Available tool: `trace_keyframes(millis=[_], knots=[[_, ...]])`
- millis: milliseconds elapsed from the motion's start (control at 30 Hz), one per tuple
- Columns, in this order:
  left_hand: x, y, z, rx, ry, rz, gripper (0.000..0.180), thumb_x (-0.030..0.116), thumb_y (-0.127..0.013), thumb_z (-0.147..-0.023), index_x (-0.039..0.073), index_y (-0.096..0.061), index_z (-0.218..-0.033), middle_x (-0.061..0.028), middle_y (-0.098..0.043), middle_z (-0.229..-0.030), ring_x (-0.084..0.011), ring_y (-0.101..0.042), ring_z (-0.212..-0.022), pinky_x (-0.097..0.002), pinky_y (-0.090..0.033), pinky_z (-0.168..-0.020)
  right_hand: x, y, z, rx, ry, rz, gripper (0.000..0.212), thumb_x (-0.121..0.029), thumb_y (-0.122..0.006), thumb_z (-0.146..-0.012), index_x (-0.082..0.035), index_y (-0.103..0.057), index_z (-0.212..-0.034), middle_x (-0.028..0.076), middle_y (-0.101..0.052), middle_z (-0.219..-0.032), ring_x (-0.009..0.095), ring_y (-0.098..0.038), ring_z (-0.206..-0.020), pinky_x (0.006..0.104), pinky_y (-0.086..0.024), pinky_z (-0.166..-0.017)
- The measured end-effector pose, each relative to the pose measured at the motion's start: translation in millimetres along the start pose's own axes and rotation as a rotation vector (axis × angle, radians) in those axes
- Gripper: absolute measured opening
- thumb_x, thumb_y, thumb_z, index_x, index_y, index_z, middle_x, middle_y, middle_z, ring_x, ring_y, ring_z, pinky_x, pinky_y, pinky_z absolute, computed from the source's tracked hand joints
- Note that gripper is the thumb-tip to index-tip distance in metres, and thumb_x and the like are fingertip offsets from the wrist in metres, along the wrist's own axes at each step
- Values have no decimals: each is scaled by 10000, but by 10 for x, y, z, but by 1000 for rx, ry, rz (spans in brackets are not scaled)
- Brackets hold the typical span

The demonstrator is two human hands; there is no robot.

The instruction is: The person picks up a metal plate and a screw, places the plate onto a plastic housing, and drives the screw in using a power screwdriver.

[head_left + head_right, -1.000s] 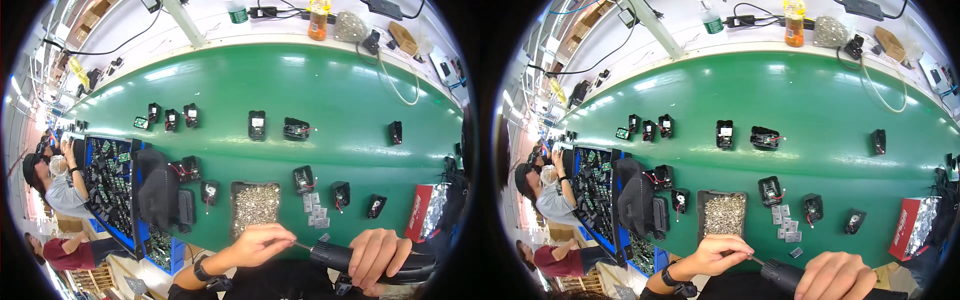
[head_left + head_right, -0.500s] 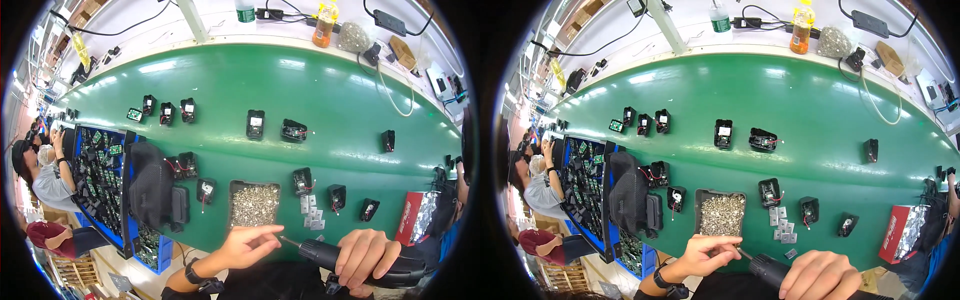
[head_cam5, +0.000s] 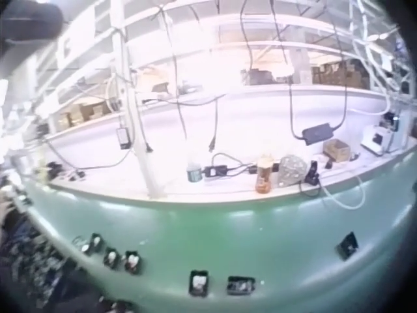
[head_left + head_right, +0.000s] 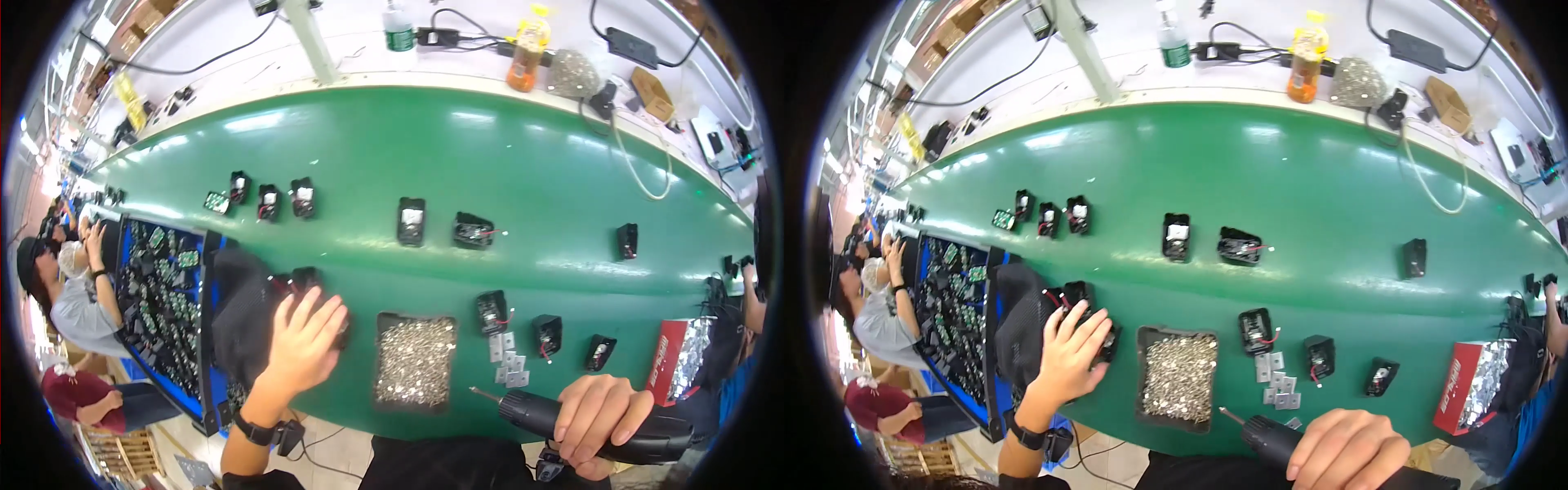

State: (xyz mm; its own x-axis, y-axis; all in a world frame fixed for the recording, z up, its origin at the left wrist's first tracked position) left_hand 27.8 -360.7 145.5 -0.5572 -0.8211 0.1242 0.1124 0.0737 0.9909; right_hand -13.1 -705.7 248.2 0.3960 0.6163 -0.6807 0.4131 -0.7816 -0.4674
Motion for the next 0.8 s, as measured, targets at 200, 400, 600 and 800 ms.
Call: trace_keyframes(millis=[200,400,600,800], knots=[[-42,342,-166,327,-75,42,684,230,-862,-593,17,-675,-1215,-120,-666,-1248,-362,-587,-1238,-566,-390,-1098,-222,173,-3,46,53,80,503,68,-814,-717,-52,-532,-1116,82,-733,-815,201,-730,-678,332,-621,-689],[1010,282,-1838,309,-363,434,758,307,-893,-639,6,-645,-1288,-126,-657,-1229,-348,-600,-1176,-463,-450,-1011,-398,654,-165,358,216,459,485,-71,-859,-730,-151,-535,-1082,-42,-634,-739,96,-591,-590,232,-482,-629],[1643,-265,-2713,194,-504,457,898,238,-912,-624,49,-524,-1411,-90,-615,-1229,-268,-575,-1145,-409,-456,-923,-238,1206,-363,153,93,577,516,13,-754,-775,-107,-494,-1204,59,-697,-869,260,-700,-753,413,-566,-773],[1771,-672,-2845,63,-444,515,958,197,-932,-614,90,-497,-1461,-112,-634,-1266,-313,-584,-1225,-439,-487,-983,105,1625,-263,159,65,567,495,33,-735,-799,-55,-476,-1212,128,-671,-944,276,-689,-849,429,-561,-838]])
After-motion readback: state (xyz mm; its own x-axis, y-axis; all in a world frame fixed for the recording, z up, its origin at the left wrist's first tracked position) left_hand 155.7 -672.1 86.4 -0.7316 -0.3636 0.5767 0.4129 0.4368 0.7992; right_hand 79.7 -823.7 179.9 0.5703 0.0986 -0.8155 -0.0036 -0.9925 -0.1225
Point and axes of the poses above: each hand's wrist, its own z-axis away from the middle knuckle, its own y-axis out of the back of the hand, x = y × z, the point moved 6 cm from there along -z, towards the middle knuckle
